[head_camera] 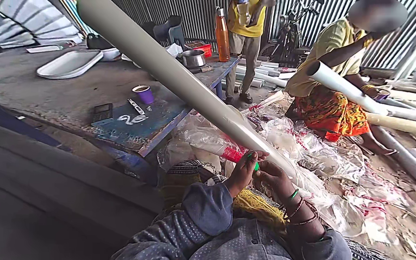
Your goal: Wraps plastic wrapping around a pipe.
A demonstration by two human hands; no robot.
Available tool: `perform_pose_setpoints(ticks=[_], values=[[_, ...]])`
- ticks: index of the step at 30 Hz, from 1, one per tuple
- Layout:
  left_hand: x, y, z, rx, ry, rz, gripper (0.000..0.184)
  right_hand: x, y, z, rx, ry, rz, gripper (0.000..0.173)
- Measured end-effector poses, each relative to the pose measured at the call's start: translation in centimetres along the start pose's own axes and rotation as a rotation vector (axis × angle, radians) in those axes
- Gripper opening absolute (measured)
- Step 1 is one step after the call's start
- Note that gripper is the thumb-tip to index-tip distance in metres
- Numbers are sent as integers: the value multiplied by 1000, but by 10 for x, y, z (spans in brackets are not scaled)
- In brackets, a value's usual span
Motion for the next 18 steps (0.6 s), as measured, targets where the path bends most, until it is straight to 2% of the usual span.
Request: perform_pose_setpoints(ticks=[3,8,12,18], values=[[1,4,0,2,17,38,38,7,-5,-2,-18,50,-26,13],[8,3,1,8,75,99,21,30,-19,0,54,177,4,13],[9,1,-3,18,111,149,16,39,-29,-3,90,234,103,14],[3,2,-10,52,88,108,13,37,-31,-6,127,224,145,14]])
Point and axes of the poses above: each hand's wrist, its own z-axis towards the middle knuckle, its own x-axis out of the back of the hand, y = z × x, the point moved 10 cm from there along z, towards the middle knuckle, and after that the axes turned 6 degrees about y, right-handed, at the moved point
